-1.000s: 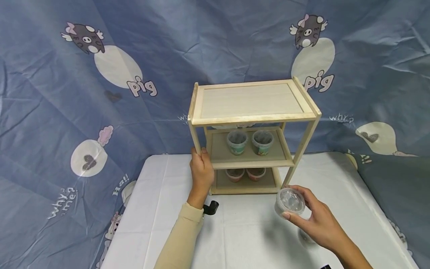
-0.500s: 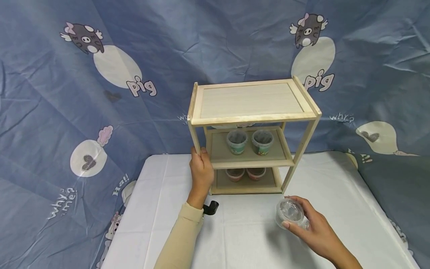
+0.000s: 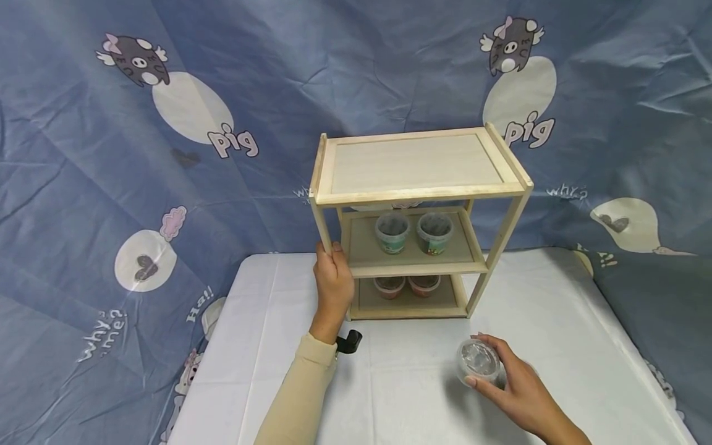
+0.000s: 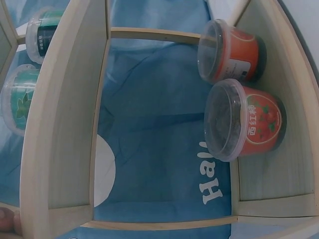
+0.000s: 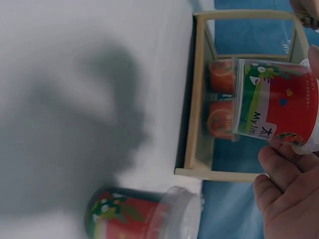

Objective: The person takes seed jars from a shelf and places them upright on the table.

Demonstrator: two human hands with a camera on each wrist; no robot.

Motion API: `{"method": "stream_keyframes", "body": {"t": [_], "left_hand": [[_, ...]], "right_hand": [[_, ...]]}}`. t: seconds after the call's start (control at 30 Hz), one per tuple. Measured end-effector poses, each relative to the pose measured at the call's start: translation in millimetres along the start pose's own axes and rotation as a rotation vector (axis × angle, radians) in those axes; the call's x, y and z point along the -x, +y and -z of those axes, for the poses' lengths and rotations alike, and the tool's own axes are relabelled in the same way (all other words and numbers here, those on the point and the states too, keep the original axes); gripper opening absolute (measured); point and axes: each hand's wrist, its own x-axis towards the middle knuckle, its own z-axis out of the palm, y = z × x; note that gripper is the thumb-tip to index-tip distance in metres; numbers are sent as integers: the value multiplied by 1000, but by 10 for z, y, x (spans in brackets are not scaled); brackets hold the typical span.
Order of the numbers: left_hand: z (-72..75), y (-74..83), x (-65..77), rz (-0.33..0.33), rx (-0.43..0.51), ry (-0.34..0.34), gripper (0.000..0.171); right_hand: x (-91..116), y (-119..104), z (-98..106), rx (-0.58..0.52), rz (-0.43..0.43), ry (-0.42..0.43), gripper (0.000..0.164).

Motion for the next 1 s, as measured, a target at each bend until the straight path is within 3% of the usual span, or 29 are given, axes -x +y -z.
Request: {"method": "stream_keyframes", "body": {"t": [0.23, 0.67, 1.0], "left_hand": [[2, 15, -7, -3, -2, 6, 26], [4, 2, -1, -3, 1, -2, 27], [8, 2, -4, -15, -1, 9, 26]], "right_hand": [[44, 109, -53, 24, 17, -15, 71], [91, 284, -135, 90, 2, -123, 75], [117, 368, -200, 125, 27, -121, 77]]}}
